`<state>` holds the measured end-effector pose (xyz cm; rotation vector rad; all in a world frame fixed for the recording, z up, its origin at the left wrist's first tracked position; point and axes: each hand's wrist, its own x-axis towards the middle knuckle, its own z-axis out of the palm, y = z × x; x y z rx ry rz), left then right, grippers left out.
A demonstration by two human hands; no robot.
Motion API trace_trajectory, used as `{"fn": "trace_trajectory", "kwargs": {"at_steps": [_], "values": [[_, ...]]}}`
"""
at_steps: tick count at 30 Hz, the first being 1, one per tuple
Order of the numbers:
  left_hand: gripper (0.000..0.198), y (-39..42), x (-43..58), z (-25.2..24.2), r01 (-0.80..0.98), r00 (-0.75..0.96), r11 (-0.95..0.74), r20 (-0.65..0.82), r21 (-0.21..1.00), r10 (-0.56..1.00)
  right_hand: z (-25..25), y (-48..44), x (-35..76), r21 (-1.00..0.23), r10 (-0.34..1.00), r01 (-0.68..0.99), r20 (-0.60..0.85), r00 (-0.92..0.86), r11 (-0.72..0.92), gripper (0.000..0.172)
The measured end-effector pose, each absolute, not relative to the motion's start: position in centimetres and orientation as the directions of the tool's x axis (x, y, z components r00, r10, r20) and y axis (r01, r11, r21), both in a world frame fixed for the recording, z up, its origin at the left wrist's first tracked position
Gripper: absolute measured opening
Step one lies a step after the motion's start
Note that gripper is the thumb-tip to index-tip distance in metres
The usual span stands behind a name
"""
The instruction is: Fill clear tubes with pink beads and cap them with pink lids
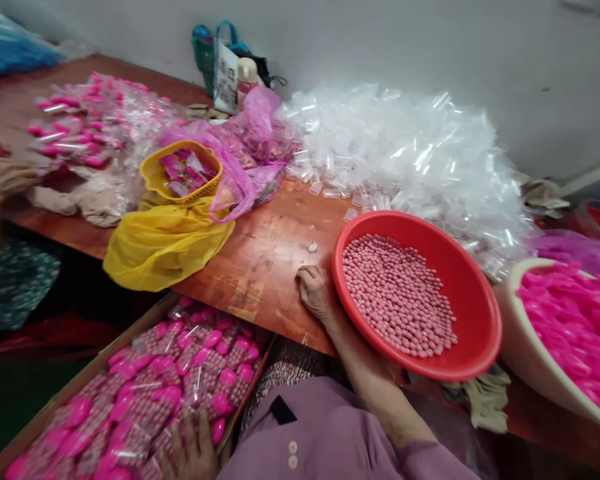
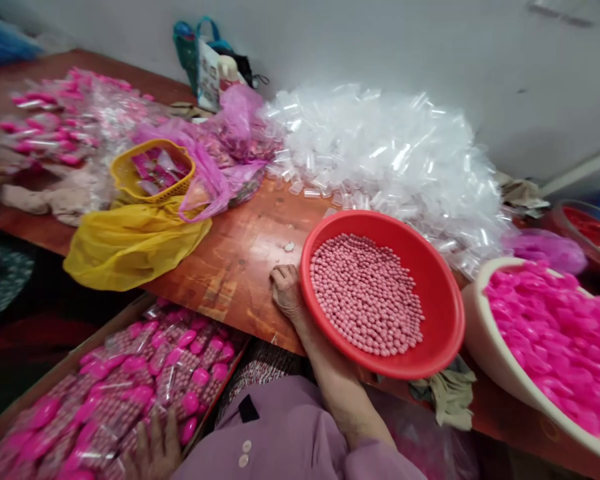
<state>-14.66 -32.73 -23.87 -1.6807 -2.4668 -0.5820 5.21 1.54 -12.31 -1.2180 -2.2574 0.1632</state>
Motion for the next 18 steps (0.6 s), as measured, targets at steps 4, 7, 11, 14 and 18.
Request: {"fn": "trace_trajectory", "kwargs": {"at_steps": [4,7,11,14,18], "values": [[0.080,-32.4,-14.4,-22.7,0.941,-0.336,0.323,0.198,0.098,0.921,-12.1,1.5,5.8,-0.382,0.777,0.685,0.419,-0.470,0.620,0.018],[0.072,-32.2,-13.9,-21.4,0.924,-0.383,0.381,0.063,0.041,0.922,-12.2,1.7,6.3,-0.401,0.761,0.650,0.396,-0.513,0.646,0.017],[0.067,-31.6,-13.8,-20.3,0.882,-0.466,0.471,-0.123,0.012,0.876,-12.9,2.6,6.5,-0.258,0.679,0.656,0.499,-0.538,0.709,0.017],[0.070,-31.3,-13.9,-19.8,0.871,-0.480,0.491,-0.177,0.021,0.859,-13.2,2.9,6.6,-0.221,0.625,0.622,0.542,-0.561,0.751,0.018],[0.075,-31.1,-13.9,-19.5,0.876,-0.466,0.482,-0.230,0.014,0.854,-13.1,2.8,6.8,-0.180,0.591,0.613,0.564,-0.577,0.770,0.018]]}}
